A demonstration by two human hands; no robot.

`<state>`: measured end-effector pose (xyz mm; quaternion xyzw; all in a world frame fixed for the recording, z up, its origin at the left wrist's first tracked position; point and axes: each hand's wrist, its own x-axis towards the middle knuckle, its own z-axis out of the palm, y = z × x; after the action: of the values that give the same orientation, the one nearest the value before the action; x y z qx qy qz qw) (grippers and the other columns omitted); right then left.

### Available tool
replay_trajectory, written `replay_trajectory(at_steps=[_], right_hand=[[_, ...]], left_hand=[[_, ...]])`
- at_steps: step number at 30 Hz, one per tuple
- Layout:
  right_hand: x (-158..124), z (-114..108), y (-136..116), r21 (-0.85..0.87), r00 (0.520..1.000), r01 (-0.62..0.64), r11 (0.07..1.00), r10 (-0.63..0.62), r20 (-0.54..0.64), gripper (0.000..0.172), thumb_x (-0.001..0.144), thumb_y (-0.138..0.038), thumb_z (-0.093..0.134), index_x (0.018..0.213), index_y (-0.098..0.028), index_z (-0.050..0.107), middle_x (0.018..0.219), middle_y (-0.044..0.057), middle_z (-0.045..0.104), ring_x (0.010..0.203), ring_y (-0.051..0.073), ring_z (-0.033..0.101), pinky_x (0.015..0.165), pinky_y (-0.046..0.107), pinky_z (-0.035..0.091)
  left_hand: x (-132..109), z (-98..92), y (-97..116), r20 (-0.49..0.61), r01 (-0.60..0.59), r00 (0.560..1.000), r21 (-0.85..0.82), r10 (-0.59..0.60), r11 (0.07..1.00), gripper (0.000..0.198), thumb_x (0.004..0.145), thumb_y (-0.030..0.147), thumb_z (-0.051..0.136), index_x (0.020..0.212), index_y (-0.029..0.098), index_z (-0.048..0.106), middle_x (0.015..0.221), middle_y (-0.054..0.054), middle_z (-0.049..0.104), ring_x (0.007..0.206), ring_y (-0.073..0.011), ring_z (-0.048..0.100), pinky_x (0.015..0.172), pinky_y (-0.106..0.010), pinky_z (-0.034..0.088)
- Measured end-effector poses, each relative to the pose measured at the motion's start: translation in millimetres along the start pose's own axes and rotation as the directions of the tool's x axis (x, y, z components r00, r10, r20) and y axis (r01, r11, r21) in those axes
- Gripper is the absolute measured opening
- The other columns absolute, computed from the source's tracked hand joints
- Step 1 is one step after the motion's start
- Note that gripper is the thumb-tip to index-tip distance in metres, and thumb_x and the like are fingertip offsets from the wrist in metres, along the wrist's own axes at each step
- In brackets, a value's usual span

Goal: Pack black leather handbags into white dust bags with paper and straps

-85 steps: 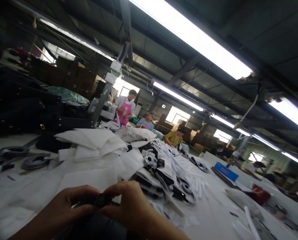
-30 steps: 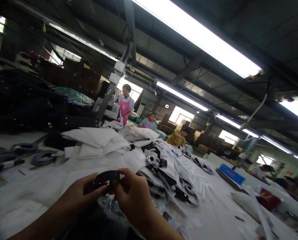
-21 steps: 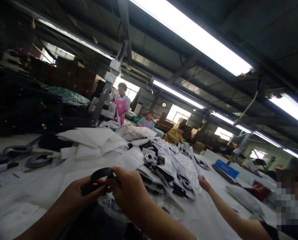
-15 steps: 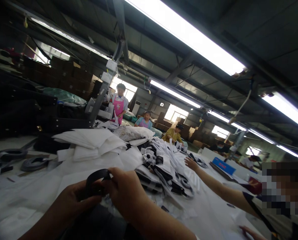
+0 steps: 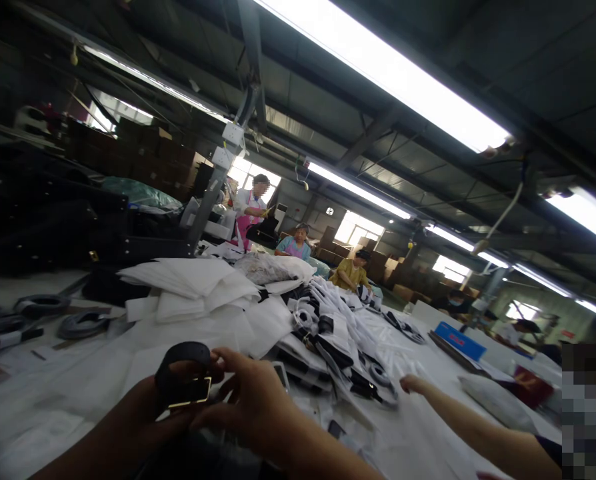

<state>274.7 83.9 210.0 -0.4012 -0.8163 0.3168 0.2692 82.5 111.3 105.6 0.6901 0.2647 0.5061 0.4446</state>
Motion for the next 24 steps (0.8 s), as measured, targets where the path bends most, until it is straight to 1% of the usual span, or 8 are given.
replay_trajectory(at_steps=[2, 5, 8, 10, 12, 16, 20, 24], right_hand=[[1, -2, -3, -0.021, 1.0, -0.005, 1.0, 0.005, 0.016, 0.067, 0.066, -0.036, 0.091, 0.128, -0.031, 0.065, 0.104, -0.001, 0.073, 0.069, 0.012, 0.061, 0.062, 0.021, 0.048], [0, -10, -9, -0.07, 0.996, -0.065, 0.995, 0.069, 0.054, 0.068, 0.073, -0.028, 0.086, 0.136, -0.033, 0.06, 0.109, 0.0, 0.074, 0.071, 0.014, 0.062, 0.065, 0.022, 0.048], [-1, -20, -15, -0.071, 0.98, -0.17, 0.983, 0.176, 0.088, 0.066, 0.08, -0.025, 0.078, 0.142, -0.028, 0.056, 0.1, 0.003, 0.077, 0.079, 0.018, 0.067, 0.071, 0.026, 0.05], [-2, -27, -17, -0.054, 0.968, -0.213, 0.976, 0.218, 0.125, 0.059, 0.081, -0.024, 0.076, 0.138, -0.026, 0.06, 0.09, 0.001, 0.076, 0.077, 0.017, 0.066, 0.072, 0.026, 0.049], [-2, -34, -17, -0.022, 0.955, -0.256, 0.967, 0.256, 0.149, 0.055, 0.08, -0.022, 0.075, 0.134, -0.025, 0.064, 0.086, 0.001, 0.074, 0.074, 0.015, 0.064, 0.07, 0.025, 0.048], [-8, -51, -9, 0.081, 0.938, -0.314, 0.946, 0.296, 0.179, 0.061, 0.079, -0.024, 0.078, 0.137, -0.025, 0.061, 0.087, 0.0, 0.07, 0.071, 0.012, 0.059, 0.065, 0.022, 0.044], [-20, -66, 5, 0.098, 0.925, -0.36, 0.928, 0.34, 0.172, 0.057, 0.08, -0.024, 0.076, 0.136, -0.023, 0.061, 0.084, -0.002, 0.066, 0.067, 0.009, 0.053, 0.06, 0.02, 0.039], [-28, -68, 9, 0.0, 0.902, -0.408, 0.913, 0.403, 0.154, 0.047, 0.081, -0.019, 0.071, 0.127, -0.021, 0.068, 0.082, -0.002, 0.065, 0.069, 0.01, 0.054, 0.063, 0.021, 0.04]], left_hand=[[-4, -3.6, 3, 0.029, 0.004, 1.0, 0.032, -0.005, 0.999, 0.046, 0.082, 0.033, 0.077, 0.127, 0.031, 0.066, 0.128, -0.002, 0.071, 0.115, -0.0285, 0.068, 0.099, -0.037, 0.056], [-7, -12.4, 7, 0.044, -0.021, 0.999, 0.127, 0.015, 0.992, 0.045, 0.082, 0.029, 0.074, 0.127, 0.03, 0.067, 0.134, -0.003, 0.067, 0.125, -0.0299, 0.062, 0.103, -0.038, 0.053], [-8, -20.9, 5, 0.052, 0.001, 0.999, 0.197, -0.012, 0.98, 0.053, 0.082, 0.025, 0.07, 0.134, 0.035, 0.061, 0.125, 0.002, 0.073, 0.116, -0.027, 0.068, 0.098, -0.033, 0.055], [-9, -25.0, -4, 0.049, 0.024, 0.998, 0.225, -0.036, 0.974, 0.063, 0.084, 0.024, 0.068, 0.143, 0.041, 0.051, 0.118, 0.006, 0.076, 0.107, -0.0239, 0.073, 0.093, -0.029, 0.057], [-12, -29.3, -18, 0.024, -0.005, 1.0, 0.28, -0.002, 0.96, 0.062, 0.087, 0.027, 0.065, 0.144, 0.045, 0.048, 0.114, 0.009, 0.077, 0.103, -0.0221, 0.074, 0.089, -0.025, 0.058], [-28, -47.8, -53, 0.033, -0.108, 0.994, 0.451, 0.104, 0.886, 0.05, 0.087, 0.023, 0.058, 0.133, 0.044, 0.062, 0.12, 0.008, 0.073, 0.103, -0.023, 0.074, 0.089, -0.024, 0.058], [-50, -79.8, -80, -0.024, 0.022, 1.0, 0.63, -0.01, 0.776, 0.047, 0.077, 0.019, 0.056, 0.112, 0.045, 0.075, 0.112, 0.011, 0.075, 0.099, -0.0237, 0.075, 0.09, -0.027, 0.058], [-63, -103.9, -94, -0.158, 0.155, 0.985, 0.688, -0.063, 0.709, 0.036, 0.083, 0.032, 0.053, 0.107, 0.046, 0.077, 0.109, 0.011, 0.076, 0.098, -0.0254, 0.076, 0.084, -0.03, 0.062]])
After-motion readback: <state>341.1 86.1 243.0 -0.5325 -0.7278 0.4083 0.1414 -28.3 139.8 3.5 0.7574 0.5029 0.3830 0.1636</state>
